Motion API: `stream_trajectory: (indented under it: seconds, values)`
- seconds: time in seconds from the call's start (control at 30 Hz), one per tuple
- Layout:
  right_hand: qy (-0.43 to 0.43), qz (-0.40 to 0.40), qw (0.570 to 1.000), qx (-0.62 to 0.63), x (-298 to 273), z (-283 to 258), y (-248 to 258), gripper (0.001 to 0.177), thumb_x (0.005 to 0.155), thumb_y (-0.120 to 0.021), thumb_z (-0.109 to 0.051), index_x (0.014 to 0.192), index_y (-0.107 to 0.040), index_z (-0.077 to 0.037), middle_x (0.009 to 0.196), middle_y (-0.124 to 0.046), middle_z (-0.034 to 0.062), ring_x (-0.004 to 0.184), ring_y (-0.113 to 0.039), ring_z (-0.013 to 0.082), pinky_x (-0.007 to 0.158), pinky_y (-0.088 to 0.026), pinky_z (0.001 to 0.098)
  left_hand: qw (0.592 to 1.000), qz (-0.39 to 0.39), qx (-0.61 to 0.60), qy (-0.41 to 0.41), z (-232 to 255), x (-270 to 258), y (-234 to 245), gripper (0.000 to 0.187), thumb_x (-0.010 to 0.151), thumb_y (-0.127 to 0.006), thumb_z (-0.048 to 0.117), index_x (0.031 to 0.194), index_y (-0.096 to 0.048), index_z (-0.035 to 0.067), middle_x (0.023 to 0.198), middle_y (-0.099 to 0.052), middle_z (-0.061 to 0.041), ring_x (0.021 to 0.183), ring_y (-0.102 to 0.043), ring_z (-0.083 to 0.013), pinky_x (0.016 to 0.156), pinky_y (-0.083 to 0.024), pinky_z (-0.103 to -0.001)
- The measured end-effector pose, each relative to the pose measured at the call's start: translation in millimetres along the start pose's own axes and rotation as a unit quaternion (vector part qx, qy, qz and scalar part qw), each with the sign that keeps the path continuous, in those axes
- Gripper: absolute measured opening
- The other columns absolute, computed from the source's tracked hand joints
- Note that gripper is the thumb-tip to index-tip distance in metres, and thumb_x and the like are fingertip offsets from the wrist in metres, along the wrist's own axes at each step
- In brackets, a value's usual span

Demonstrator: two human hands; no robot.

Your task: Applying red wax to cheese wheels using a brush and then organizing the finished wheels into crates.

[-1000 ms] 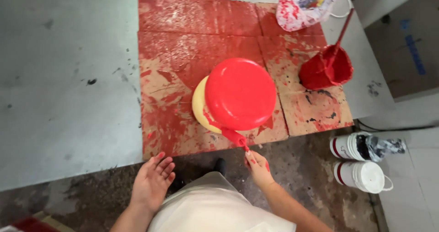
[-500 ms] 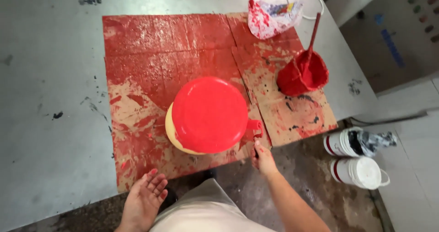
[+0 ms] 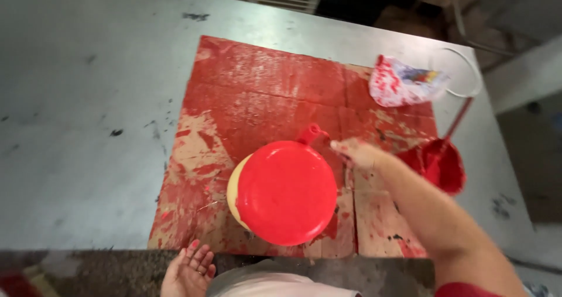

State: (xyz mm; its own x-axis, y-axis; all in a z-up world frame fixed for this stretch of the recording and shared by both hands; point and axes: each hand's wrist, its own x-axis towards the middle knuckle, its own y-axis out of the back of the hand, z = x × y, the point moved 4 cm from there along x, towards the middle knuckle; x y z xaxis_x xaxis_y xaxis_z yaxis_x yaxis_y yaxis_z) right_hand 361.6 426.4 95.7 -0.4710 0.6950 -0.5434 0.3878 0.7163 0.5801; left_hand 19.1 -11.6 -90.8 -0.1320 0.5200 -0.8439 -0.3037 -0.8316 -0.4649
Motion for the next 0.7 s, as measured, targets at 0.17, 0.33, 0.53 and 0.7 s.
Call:
stream_trajectory:
  seconds: [0.17, 0.33, 0.53, 0.7]
  values:
    - [0.117, -0.078, 0.951, -0.276, 48.0, -167.9, 26.3, 0.060, 0.101, -0.035, -0.055, 0.137, -0.066, -0.017, 0.148, -0.060, 0.0093, 0.136, -0.054, 0.0288, 0.122, -0.031, 0.0400, 0.992, -0.009, -0.097, -0.077, -14.9, -35.9, -3.7, 0.047, 0.099, -0.053, 0.046, 0.134, -0.061, 0.016, 0.123, -0.066, -0.011, 0.108, -0.062, -0.0269, 0.085, -0.046, -0.041]
    - [0.172, -0.175, 0.908, -0.339, 12.0, -299.0, -20.2, 0.042, 0.102, -0.045, -0.035, 0.140, -0.057, -0.019, 0.141, -0.061, 0.0043, 0.123, -0.061, 0.0273, 0.105, -0.043, 0.0396, 0.982, -0.010, -0.148, -0.117, -18.5, -58.6, -15.4, 0.042, 0.098, -0.054, 0.043, 0.128, -0.063, 0.015, 0.118, -0.068, -0.011, 0.102, -0.064, -0.0250, 0.081, -0.048, -0.039]
    - [0.437, -0.253, 0.743, -0.438, 28.0, -332.1, -95.7, 0.034, 0.103, -0.049, -0.026, 0.128, -0.068, -0.013, 0.118, -0.070, 0.0093, 0.106, -0.065, 0.0323, 0.094, -0.050, 0.0456, 0.978, 0.003, -0.171, -0.117, -11.8, -68.8, -19.6, 0.041, 0.097, -0.055, 0.043, 0.128, -0.063, 0.016, 0.118, -0.068, -0.009, 0.103, -0.063, -0.0237, 0.082, -0.047, -0.038]
    - [0.408, -0.280, 0.707, -0.505, 17.1, -350.4, -131.2, 0.041, 0.102, -0.041, -0.022, 0.130, -0.071, -0.022, 0.122, -0.065, 0.0057, 0.098, -0.067, 0.0333, 0.089, -0.049, 0.0458, 0.979, -0.006, -0.168, -0.119, -8.3, -64.0, -17.4, 0.041, 0.098, -0.054, 0.042, 0.128, -0.063, 0.016, 0.117, -0.069, -0.009, 0.103, -0.064, -0.0236, 0.082, -0.048, -0.037]
